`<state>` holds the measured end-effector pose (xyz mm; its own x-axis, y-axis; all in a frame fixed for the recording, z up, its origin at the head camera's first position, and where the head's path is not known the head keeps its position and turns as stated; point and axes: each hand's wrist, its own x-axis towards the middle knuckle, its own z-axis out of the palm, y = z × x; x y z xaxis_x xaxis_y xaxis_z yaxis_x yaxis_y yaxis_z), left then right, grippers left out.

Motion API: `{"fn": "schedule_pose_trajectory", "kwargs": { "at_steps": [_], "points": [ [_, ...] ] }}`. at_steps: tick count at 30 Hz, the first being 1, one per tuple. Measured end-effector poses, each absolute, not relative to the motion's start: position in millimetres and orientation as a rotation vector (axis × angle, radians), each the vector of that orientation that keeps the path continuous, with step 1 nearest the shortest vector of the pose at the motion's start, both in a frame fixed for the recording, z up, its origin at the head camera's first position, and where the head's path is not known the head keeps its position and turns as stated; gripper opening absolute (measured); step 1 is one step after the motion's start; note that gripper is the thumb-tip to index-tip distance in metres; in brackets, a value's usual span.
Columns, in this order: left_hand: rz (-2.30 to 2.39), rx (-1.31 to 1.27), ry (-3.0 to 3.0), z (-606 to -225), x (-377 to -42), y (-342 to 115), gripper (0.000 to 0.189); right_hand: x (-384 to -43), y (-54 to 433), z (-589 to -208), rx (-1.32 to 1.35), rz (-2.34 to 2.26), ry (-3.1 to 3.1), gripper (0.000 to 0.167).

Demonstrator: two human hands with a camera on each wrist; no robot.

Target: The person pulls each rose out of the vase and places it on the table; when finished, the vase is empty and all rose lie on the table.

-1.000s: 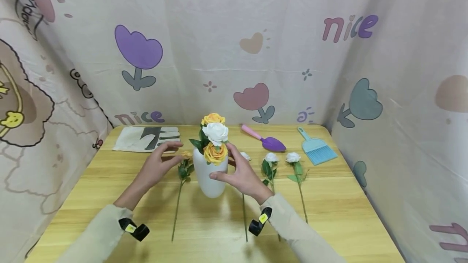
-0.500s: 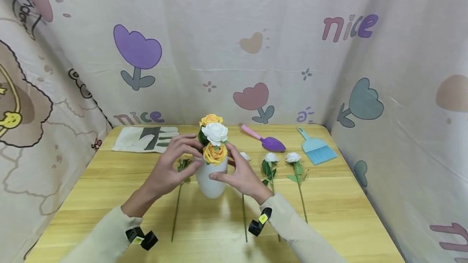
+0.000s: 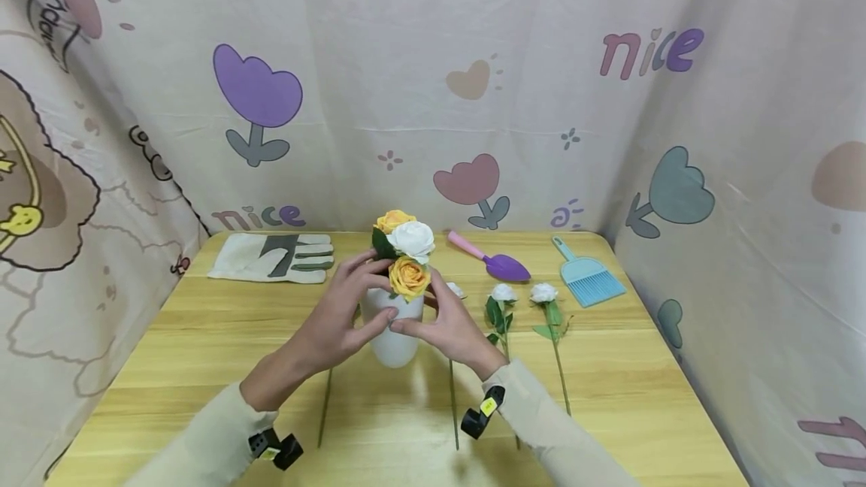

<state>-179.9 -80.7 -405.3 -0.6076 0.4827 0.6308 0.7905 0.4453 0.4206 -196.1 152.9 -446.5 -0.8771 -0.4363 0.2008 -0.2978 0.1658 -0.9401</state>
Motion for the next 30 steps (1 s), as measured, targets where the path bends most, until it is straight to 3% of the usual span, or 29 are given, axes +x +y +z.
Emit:
{"fn": "schedule_pose_trajectory", "kwargs": {
  "at_steps": [9, 23, 30],
  "points": [
    [-1.086, -1.084, -2.137, -401, -181, -78, 0.03, -193, 154, -447, -0.711, -1.814, 2.293, 0.095],
    [-1.304, -0.914, -1.847, -339, -190, -80, 0.037, -195, 154, -448, -0.73, -1.832, 2.298, 0.098],
    [-1.558, -0.791, -1.798, -328, -193, -79, 0.049, -194, 154, -449, -0.702, -1.836, 2.298, 0.099]
  ]
}}
